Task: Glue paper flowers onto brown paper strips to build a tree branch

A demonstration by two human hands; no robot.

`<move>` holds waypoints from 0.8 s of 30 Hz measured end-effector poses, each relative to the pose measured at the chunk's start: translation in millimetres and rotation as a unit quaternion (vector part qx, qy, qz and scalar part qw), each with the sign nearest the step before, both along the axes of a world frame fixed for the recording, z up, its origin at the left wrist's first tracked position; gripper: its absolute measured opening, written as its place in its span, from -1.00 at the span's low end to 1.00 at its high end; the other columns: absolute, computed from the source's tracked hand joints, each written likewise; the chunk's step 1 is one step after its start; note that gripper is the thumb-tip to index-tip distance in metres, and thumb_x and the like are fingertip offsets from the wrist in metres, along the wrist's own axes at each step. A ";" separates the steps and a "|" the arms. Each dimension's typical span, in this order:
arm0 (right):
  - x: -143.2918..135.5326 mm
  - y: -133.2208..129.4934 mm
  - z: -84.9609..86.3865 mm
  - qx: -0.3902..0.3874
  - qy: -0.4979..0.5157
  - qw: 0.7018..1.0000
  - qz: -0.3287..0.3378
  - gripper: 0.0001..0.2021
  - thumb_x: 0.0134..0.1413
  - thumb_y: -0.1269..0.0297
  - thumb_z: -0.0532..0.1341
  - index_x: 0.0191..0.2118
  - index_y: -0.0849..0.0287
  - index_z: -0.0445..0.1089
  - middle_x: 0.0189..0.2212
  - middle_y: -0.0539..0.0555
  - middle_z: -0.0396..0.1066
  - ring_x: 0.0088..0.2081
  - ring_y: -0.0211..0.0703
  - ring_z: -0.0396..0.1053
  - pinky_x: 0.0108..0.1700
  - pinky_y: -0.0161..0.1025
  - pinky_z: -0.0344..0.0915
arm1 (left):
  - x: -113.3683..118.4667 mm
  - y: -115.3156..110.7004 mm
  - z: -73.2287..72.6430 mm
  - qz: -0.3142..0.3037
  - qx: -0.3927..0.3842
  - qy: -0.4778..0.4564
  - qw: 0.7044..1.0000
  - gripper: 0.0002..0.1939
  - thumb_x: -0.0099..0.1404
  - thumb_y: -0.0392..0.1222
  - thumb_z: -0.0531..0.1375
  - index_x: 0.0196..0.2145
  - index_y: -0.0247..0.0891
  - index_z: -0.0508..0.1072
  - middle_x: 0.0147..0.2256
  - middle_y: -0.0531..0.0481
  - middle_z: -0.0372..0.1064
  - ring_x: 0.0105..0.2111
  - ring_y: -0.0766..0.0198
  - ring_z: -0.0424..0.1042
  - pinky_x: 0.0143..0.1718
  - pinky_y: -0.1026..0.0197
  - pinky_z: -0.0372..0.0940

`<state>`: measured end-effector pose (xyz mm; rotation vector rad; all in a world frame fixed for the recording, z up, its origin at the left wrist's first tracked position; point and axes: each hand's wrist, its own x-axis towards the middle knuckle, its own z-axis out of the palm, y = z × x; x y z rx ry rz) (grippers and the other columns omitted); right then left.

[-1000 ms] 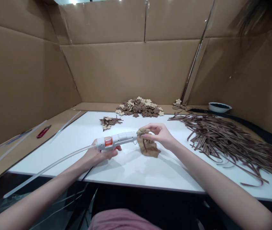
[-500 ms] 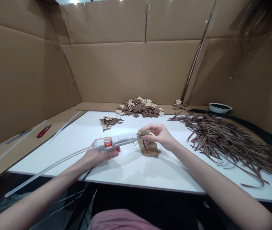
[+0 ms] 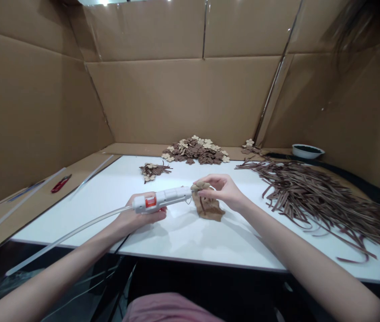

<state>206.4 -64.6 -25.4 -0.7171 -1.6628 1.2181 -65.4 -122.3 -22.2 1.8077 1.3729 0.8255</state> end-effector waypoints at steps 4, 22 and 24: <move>0.2 -0.1 0.2 0.005 -0.007 1.000 0.000 -0.73 -0.24 0.19 0.48 -0.34 0.17 0.57 -0.31 0.11 0.56 -0.24 -0.09 0.48 -0.17 -0.18 0.40 | -0.5 0.8 -1.1 -0.005 -0.005 -0.006 1.000 -0.70 0.07 0.03 0.32 -0.41 -0.28 0.48 -0.45 0.01 0.44 -0.42 0.24 0.41 -0.41 0.28 0.27; 0.0 -1.1 -0.1 -0.020 0.006 1.000 0.014 -0.75 -0.21 0.25 0.48 -0.33 0.18 0.56 -0.31 0.09 0.57 -0.26 -0.12 0.49 -0.21 -0.22 0.41 | -0.7 0.4 -1.3 -0.013 0.001 -0.006 1.000 -0.71 0.09 0.02 0.31 -0.45 -0.28 0.42 -0.55 0.09 0.31 -0.55 0.35 0.26 -0.54 0.33 0.14; -0.2 -1.3 0.4 -0.022 0.006 1.000 0.012 -0.75 -0.23 0.25 0.49 -0.33 0.18 0.56 -0.32 0.09 0.57 -0.27 -0.13 0.49 -0.21 -0.23 0.40 | 0.0 -0.2 -1.0 -0.007 -0.004 -0.007 1.000 -0.71 0.08 0.02 0.31 -0.46 -0.27 0.41 -0.58 0.11 0.29 -0.57 0.36 0.24 -0.57 0.34 0.11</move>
